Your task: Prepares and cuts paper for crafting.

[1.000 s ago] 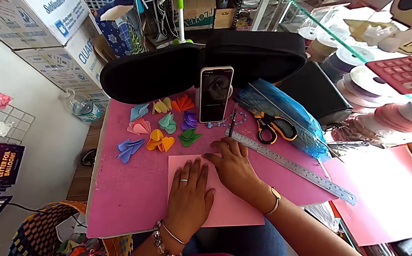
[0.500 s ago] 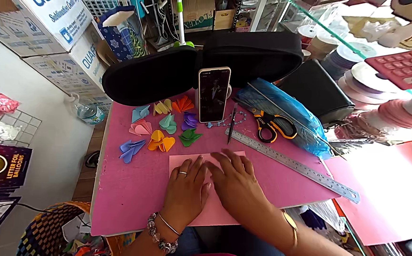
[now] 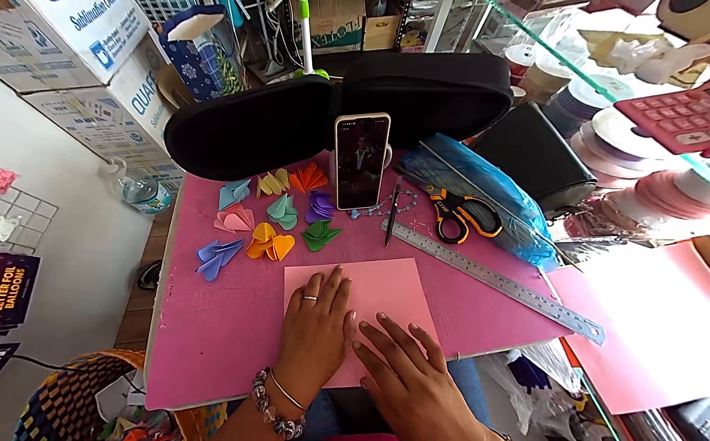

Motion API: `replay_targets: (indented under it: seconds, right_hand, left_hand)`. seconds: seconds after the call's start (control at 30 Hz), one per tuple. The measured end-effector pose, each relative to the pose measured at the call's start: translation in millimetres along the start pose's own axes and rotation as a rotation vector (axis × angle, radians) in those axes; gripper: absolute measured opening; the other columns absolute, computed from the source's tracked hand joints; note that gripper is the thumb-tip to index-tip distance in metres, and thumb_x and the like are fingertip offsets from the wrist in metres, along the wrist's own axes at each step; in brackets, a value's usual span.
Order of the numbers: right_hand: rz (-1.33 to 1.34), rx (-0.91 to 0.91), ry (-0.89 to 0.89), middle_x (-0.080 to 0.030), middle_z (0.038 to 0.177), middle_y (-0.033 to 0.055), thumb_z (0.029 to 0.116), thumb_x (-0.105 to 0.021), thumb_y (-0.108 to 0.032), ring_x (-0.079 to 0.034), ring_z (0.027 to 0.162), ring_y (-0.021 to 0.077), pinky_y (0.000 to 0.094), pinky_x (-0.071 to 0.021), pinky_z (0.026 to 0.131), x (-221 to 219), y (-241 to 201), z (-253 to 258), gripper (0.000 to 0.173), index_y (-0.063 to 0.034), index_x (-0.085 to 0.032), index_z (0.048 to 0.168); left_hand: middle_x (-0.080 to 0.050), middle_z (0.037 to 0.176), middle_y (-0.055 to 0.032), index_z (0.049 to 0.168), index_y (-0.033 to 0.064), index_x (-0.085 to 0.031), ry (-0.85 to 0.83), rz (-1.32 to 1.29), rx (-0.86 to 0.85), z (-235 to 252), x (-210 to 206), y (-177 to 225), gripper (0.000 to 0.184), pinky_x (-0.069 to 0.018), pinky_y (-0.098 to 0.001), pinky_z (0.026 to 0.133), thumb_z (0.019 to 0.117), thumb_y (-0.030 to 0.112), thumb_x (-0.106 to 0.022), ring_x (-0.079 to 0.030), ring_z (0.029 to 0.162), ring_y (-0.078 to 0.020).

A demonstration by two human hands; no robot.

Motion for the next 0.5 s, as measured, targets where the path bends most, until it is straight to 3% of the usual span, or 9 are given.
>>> replay_targets:
  seconds: [0.37, 0.5]
  right_hand:
    - [0.021, 0.018, 0.020, -0.062, 0.143, -0.0017, 0.1062, -0.046, -0.035, -0.049, 0.140, 0.0216, 0.0452, -0.0328, 0.112, -3.0, -5.2, 6.2, 0.029, -0.0246, -0.065, 0.125]
    - [0.047, 0.060, 0.015, -0.069, 0.127, -0.0041, 0.1061, -0.047, -0.041, -0.058, 0.124, 0.0185, 0.0387, -0.0399, 0.103, 0.3, -4.2, 1.9, 0.029, -0.0254, -0.068, 0.119]
  left_hand:
    - [-0.060, 0.146, -0.0035, 0.128, 0.0120, -0.069, -0.011, -0.006, -0.002, -0.1, 2.3, 0.1, 0.043, -0.0515, -0.0488, 0.091, 0.1013, 0.032, -0.043, -0.062, 0.126, -0.0325]
    - [-0.062, 0.144, -0.0028, 0.128, 0.0121, -0.070, 0.016, -0.015, 0.006, -0.1, 1.5, -0.6, 0.045, -0.0512, -0.0484, 0.092, 0.1011, 0.035, -0.041, -0.062, 0.126, -0.0314]
Point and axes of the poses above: each hand's wrist, its own z-axis towards the middle knuckle, its own x-axis out of the back of the hand, y = z × x, the point moved 8 cm from there along z, towards the middle knuckle
